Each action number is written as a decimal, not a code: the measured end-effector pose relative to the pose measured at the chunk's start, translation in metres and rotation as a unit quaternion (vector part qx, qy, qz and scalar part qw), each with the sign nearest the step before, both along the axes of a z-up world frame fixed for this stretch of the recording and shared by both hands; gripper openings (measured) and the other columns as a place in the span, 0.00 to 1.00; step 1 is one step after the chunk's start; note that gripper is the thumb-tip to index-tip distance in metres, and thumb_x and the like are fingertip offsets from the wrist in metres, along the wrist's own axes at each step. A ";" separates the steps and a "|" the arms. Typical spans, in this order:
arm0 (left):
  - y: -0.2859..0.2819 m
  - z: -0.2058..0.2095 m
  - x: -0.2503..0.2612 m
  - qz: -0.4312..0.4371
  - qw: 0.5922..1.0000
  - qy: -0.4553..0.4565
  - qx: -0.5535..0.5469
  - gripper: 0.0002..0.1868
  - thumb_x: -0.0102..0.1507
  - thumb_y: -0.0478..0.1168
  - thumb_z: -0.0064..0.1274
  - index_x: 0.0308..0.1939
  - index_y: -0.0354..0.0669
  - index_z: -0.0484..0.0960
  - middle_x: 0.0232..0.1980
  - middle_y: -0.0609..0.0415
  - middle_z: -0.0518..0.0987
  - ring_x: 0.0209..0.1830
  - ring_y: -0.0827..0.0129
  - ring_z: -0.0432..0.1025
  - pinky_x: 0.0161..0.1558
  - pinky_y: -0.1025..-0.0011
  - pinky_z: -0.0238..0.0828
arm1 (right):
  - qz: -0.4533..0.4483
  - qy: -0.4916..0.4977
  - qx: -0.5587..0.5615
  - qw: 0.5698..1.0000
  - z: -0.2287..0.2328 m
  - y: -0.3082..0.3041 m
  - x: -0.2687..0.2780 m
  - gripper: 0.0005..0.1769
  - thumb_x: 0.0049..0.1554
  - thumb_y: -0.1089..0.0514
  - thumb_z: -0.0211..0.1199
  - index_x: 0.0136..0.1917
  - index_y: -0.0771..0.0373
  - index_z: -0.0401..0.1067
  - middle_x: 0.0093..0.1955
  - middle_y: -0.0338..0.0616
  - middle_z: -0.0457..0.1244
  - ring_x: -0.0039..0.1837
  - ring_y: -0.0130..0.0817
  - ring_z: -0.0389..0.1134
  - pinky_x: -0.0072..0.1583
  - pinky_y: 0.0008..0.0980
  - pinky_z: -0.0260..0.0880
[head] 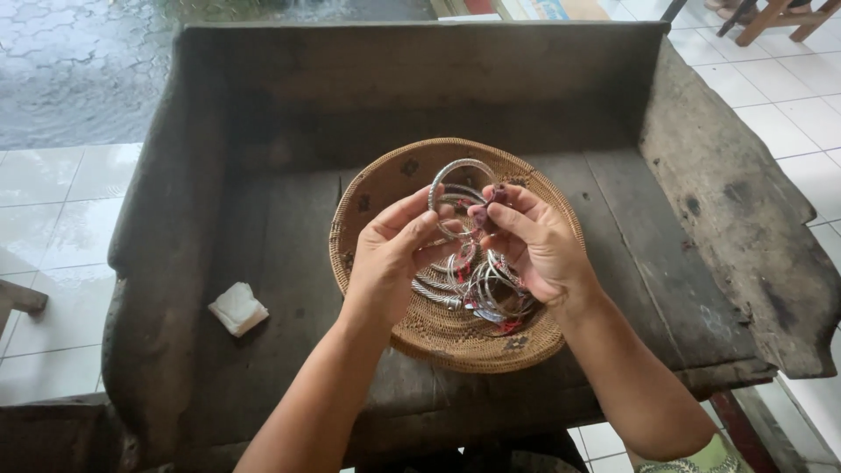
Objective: Cleaning and polishing silver bracelets one by one using a small cloth inside a workshop.
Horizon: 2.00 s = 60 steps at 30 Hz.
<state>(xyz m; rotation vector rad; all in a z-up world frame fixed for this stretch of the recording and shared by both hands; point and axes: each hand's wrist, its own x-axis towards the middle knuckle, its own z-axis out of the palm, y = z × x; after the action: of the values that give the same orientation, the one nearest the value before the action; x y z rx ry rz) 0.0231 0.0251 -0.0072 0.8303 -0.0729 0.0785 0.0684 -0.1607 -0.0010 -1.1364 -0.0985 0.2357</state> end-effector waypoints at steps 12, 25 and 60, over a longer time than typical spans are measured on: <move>0.003 -0.014 0.010 0.060 0.996 0.058 0.007 0.19 0.66 0.41 0.58 0.58 0.34 0.82 0.46 0.42 0.86 0.45 0.60 0.82 0.50 0.61 0.83 | -0.057 -0.128 -0.059 0.988 0.000 0.005 -0.006 0.11 0.56 0.71 0.67 0.53 0.73 0.76 0.43 0.59 0.71 0.45 0.46 0.77 0.47 0.43 0.83; -0.002 -0.017 0.007 -0.013 0.999 -0.002 -0.032 0.14 0.67 0.39 0.56 0.54 0.35 0.82 0.47 0.42 0.85 0.50 0.57 0.81 0.59 0.56 0.79 | -0.065 -0.134 -0.066 0.987 0.000 0.004 0.001 0.13 0.56 0.70 0.67 0.56 0.73 0.76 0.43 0.56 0.71 0.45 0.42 0.77 0.47 0.41 0.83; -0.017 -0.003 -0.012 0.080 0.957 -0.114 0.256 0.09 0.63 0.31 0.61 0.48 0.41 0.88 0.38 0.47 0.82 0.39 0.65 0.78 0.41 0.64 0.82 | -0.148 -0.431 -0.268 0.849 0.026 0.010 -0.012 0.09 0.66 0.66 0.59 0.58 0.71 0.72 0.56 0.60 0.70 0.55 0.39 0.72 0.56 0.32 0.74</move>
<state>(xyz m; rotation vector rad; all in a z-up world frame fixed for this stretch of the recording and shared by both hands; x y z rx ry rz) 0.0110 0.0083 -0.0101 1.3444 -0.2501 0.3180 0.0565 -0.1510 0.0246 -1.7293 -0.6839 -0.5831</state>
